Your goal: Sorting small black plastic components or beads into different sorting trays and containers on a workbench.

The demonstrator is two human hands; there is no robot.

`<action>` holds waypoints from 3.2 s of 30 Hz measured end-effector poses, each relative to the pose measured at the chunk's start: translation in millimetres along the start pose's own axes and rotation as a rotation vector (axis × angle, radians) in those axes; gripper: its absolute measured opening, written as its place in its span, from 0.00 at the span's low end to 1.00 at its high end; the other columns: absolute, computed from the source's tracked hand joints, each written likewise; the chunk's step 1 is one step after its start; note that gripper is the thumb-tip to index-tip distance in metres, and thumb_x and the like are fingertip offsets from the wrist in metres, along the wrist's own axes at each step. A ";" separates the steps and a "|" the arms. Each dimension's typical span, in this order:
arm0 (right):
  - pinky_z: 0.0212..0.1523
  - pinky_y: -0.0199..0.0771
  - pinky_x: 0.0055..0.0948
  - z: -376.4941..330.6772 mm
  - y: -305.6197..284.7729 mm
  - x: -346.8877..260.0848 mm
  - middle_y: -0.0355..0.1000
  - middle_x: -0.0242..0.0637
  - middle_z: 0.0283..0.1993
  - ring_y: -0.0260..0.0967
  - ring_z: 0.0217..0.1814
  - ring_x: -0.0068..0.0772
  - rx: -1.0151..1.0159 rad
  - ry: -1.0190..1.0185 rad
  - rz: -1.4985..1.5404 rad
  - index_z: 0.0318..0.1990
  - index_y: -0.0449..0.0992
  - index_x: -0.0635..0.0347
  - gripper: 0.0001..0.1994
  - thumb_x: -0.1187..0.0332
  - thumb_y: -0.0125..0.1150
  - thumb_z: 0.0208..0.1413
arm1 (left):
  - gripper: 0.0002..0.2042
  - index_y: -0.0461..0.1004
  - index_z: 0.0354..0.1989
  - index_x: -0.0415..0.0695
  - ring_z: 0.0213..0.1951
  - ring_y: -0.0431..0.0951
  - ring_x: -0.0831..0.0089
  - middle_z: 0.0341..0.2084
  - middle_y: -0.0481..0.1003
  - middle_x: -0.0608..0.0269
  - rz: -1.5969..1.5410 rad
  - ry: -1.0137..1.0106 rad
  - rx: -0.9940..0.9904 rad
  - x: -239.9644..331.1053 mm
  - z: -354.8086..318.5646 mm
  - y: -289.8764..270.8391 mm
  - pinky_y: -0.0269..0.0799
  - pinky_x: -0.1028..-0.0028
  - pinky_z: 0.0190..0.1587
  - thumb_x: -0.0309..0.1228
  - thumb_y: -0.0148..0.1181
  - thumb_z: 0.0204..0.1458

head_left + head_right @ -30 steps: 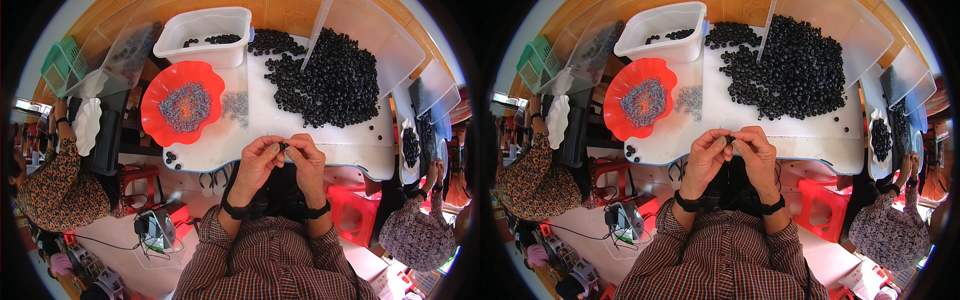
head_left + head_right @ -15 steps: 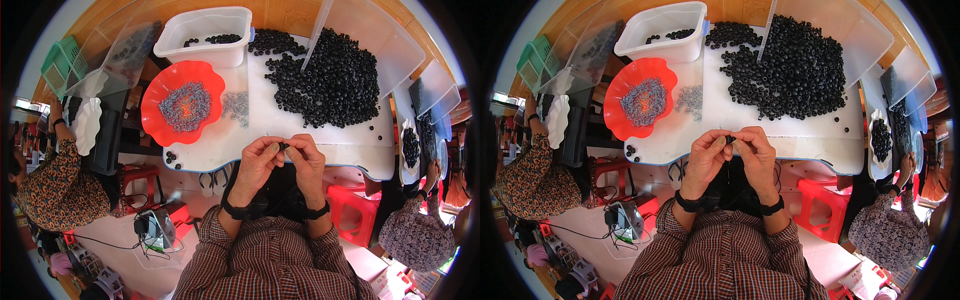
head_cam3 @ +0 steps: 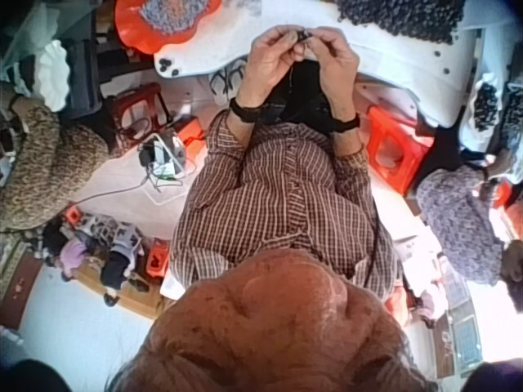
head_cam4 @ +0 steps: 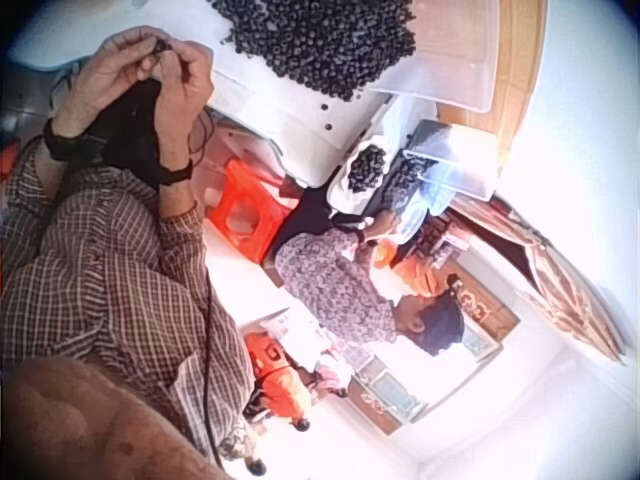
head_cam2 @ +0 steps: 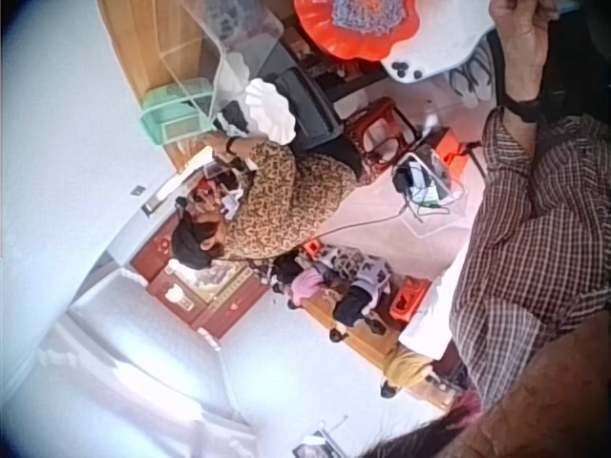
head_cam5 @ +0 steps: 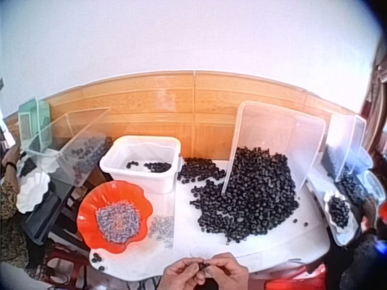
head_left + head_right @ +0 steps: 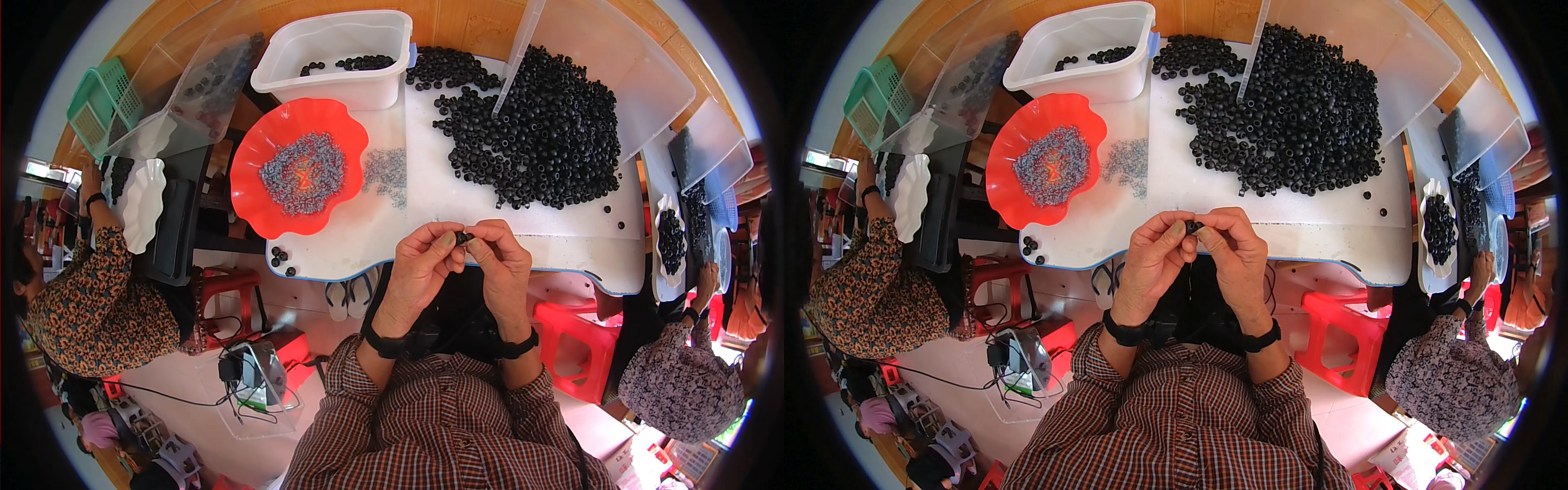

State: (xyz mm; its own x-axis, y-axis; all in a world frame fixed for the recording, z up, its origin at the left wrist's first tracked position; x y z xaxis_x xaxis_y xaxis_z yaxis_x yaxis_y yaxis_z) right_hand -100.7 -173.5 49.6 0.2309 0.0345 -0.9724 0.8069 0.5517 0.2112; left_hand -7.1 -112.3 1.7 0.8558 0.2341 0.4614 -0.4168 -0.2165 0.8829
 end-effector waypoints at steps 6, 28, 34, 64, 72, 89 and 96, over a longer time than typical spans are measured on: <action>0.46 0.70 0.19 -0.2 -0.5 -0.3 0.68 0.32 0.43 0.68 0.43 0.20 0.009 -0.006 -0.036 0.42 0.77 0.67 0.07 0.82 0.57 0.57 | 0.09 0.74 0.46 0.35 0.30 0.76 0.76 0.30 0.77 0.60 0.024 0.001 0.017 -0.2 -0.2 -1.7 0.76 0.78 0.34 0.26 0.54 0.61; 0.35 0.73 0.23 -2.7 16.3 -39.4 0.67 0.36 0.40 0.69 0.35 0.25 -0.012 -0.268 -0.513 0.40 0.76 0.65 0.06 0.82 0.59 0.55 | 0.10 0.76 0.47 0.34 0.31 0.79 0.75 0.33 0.79 0.58 0.298 0.073 0.220 11.0 -9.3 -11.1 0.79 0.76 0.37 0.23 0.58 0.58; 0.32 0.73 0.27 -5.8 27.2 -47.0 0.67 0.39 0.39 0.70 0.33 0.32 -0.050 -0.368 -0.661 0.38 0.75 0.66 0.06 0.82 0.59 0.53 | 0.11 0.76 0.47 0.32 0.32 0.80 0.73 0.34 0.79 0.56 0.348 0.045 0.262 17.0 -14.4 -8.3 0.81 0.76 0.38 0.24 0.59 0.58; 0.48 0.71 0.21 -13.4 11.2 -24.6 0.68 0.35 0.45 0.70 0.47 0.24 0.004 -0.077 -0.030 0.47 0.74 0.68 0.10 0.82 0.55 0.59 | 0.13 0.73 0.51 0.33 0.32 0.78 0.73 0.37 0.79 0.51 -0.061 0.020 -0.064 6.8 -7.5 4.9 0.78 0.76 0.34 0.28 0.53 0.62; 0.48 0.71 0.21 -10.4 10.2 -18.1 0.68 0.34 0.45 0.70 0.47 0.23 0.000 -0.052 0.020 0.47 0.74 0.69 0.09 0.83 0.54 0.59 | 0.11 0.74 0.48 0.34 0.27 0.76 0.76 0.33 0.79 0.55 -0.115 0.022 -0.013 4.2 -4.6 6.2 0.76 0.77 0.33 0.27 0.53 0.62; 0.29 0.69 0.23 -4.3 -7.3 -45.8 0.69 0.41 0.37 0.67 0.31 0.28 0.159 -0.518 -0.733 0.41 0.76 0.66 0.09 0.85 0.58 0.53 | 0.12 0.74 0.40 0.39 0.24 0.69 0.82 0.26 0.73 0.64 0.140 0.035 0.320 46.8 15.2 1.5 0.66 0.81 0.28 0.36 0.57 0.61; 0.26 0.66 0.22 -1.4 -31.1 -20.2 0.69 0.39 0.37 0.65 0.28 0.26 0.230 -0.488 -0.735 0.41 0.76 0.65 0.08 0.84 0.58 0.54 | 0.11 0.74 0.39 0.37 0.26 0.70 0.80 0.27 0.73 0.63 0.141 0.201 0.289 116.0 79.9 30.2 0.68 0.81 0.28 0.35 0.58 0.60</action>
State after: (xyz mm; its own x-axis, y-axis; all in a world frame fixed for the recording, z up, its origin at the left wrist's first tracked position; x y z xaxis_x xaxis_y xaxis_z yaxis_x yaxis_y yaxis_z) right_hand -131.2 -190.2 62.6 -0.2219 -0.6456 -0.7307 0.9184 0.1134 -0.3791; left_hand 104.1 -167.4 74.9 0.7069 0.3579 0.6101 -0.3981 -0.5116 0.7614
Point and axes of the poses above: each hand's wrist, its own z-axis towards the middle knuckle, its own y-axis out of the palm, x = y × z, the point moved 10 cm from there along z, towards the middle knuckle
